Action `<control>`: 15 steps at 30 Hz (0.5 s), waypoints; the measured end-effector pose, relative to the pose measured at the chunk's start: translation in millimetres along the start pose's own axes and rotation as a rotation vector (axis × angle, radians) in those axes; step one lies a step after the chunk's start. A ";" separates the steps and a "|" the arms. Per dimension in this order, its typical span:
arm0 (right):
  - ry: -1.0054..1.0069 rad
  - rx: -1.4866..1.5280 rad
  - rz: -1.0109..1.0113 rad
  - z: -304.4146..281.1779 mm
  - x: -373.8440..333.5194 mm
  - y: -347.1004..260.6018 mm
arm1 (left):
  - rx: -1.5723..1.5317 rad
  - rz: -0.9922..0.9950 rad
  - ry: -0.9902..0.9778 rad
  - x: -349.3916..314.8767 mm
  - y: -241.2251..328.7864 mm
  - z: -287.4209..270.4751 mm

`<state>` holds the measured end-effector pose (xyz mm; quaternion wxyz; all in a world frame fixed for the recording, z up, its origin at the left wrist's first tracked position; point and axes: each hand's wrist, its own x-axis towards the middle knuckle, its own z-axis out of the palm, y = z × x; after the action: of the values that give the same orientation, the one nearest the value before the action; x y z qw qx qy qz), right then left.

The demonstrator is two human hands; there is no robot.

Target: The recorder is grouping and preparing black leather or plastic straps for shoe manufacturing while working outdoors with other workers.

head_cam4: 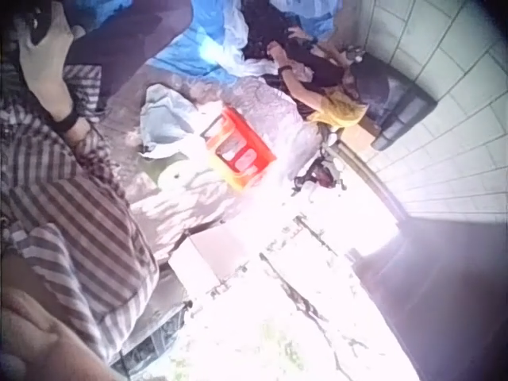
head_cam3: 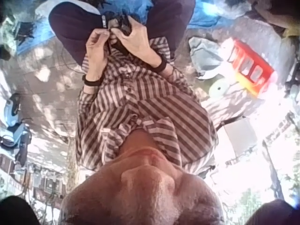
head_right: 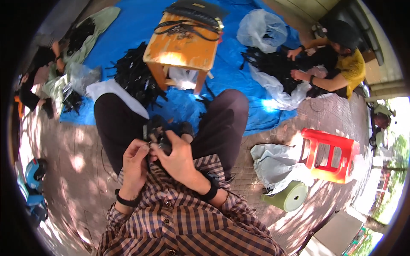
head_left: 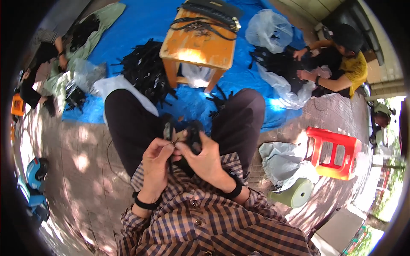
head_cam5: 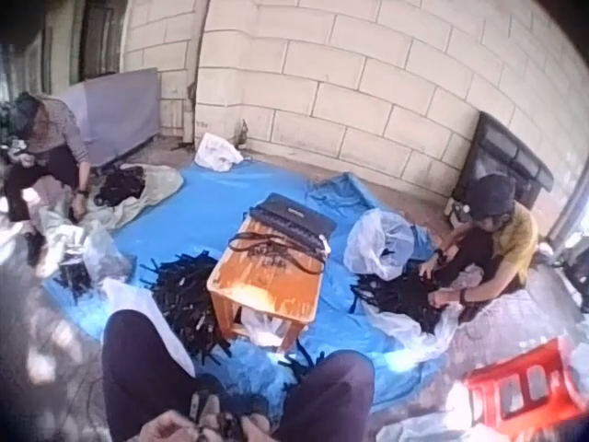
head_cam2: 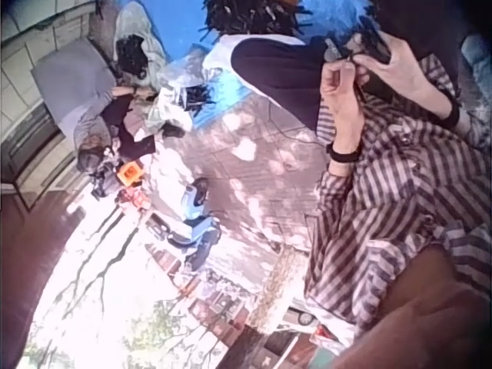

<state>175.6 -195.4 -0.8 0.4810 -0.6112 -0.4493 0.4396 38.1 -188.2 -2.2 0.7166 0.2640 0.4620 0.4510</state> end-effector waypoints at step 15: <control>-0.158 0.125 0.067 -34.3 32.0 -6.3 | 0.407 0.144 -0.212 0.7 11.2 -8.2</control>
<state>214.8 -170.0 7.1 0.4662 -0.5580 -0.4367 0.5297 26.3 -182.9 2.8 0.6591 0.4813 0.4454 0.3682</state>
